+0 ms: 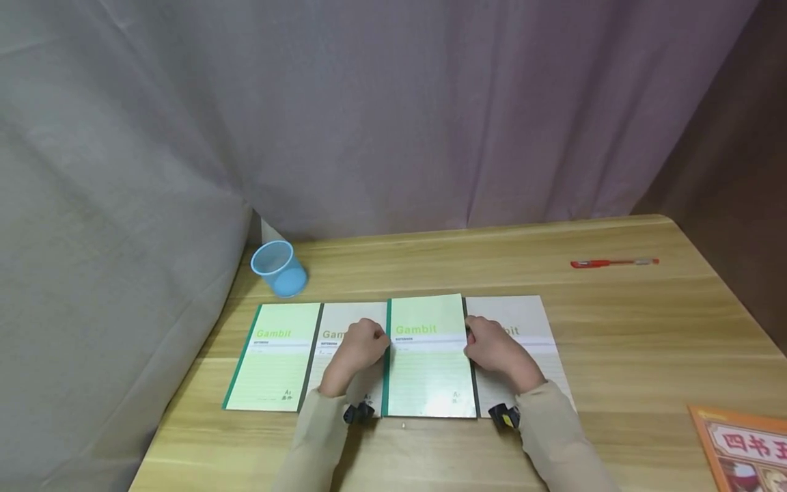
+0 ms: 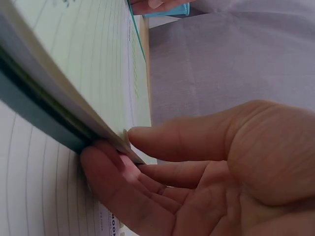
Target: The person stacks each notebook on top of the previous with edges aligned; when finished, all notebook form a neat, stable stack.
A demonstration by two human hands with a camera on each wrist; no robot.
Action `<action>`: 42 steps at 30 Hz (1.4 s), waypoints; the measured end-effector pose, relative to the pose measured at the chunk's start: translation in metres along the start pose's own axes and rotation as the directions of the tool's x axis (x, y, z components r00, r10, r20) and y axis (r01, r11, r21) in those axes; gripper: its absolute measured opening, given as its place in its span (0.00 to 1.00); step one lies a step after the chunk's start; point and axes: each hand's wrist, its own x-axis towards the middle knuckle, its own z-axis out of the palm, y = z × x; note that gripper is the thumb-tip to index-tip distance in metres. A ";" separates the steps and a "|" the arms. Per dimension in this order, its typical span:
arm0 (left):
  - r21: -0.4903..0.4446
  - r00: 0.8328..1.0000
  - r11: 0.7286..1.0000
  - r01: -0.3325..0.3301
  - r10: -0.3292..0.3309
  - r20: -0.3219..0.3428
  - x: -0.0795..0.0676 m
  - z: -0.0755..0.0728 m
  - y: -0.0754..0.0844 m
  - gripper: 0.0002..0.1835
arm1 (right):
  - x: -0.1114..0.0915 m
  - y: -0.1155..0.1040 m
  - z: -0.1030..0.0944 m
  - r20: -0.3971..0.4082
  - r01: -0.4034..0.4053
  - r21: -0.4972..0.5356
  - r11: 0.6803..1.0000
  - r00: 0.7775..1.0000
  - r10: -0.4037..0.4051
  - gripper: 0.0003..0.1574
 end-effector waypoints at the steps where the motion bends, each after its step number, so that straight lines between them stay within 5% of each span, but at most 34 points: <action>1: 0.003 1.000 1.000 -0.002 0.002 0.000 0.000 0.000 0.000 0.25 | 0.000 0.000 0.000 0.000 -0.003 0.001 1.000 1.000 0.003 0.06; 17: -0.023 1.000 1.000 0.002 -0.002 0.010 0.000 -0.002 0.000 0.25 | -0.005 -0.003 -0.006 0.015 -0.017 0.014 1.000 1.000 0.016 0.26; 22: -0.024 1.000 1.000 -0.014 0.014 -0.003 -0.001 -0.004 0.002 0.10 | -0.005 0.001 -0.010 0.020 0.001 0.030 1.000 1.000 -0.001 0.27; 24: -0.023 0.999 0.999 -0.024 0.024 -0.025 -0.001 -0.004 0.003 0.14 | -0.005 0.004 -0.013 0.018 0.013 0.025 1.000 1.000 -0.013 0.26; 31: -0.029 0.976 0.983 -0.182 0.177 -0.128 0.001 0.005 0.011 0.24 | -0.011 0.014 -0.026 -0.008 -0.010 0.048 0.999 1.000 0.010 0.26; 42: -0.172 0.952 0.938 -0.303 0.290 -0.096 -0.004 0.037 0.031 0.26 | -0.019 0.029 -0.047 -0.041 -0.089 0.055 0.995 0.995 0.091 0.27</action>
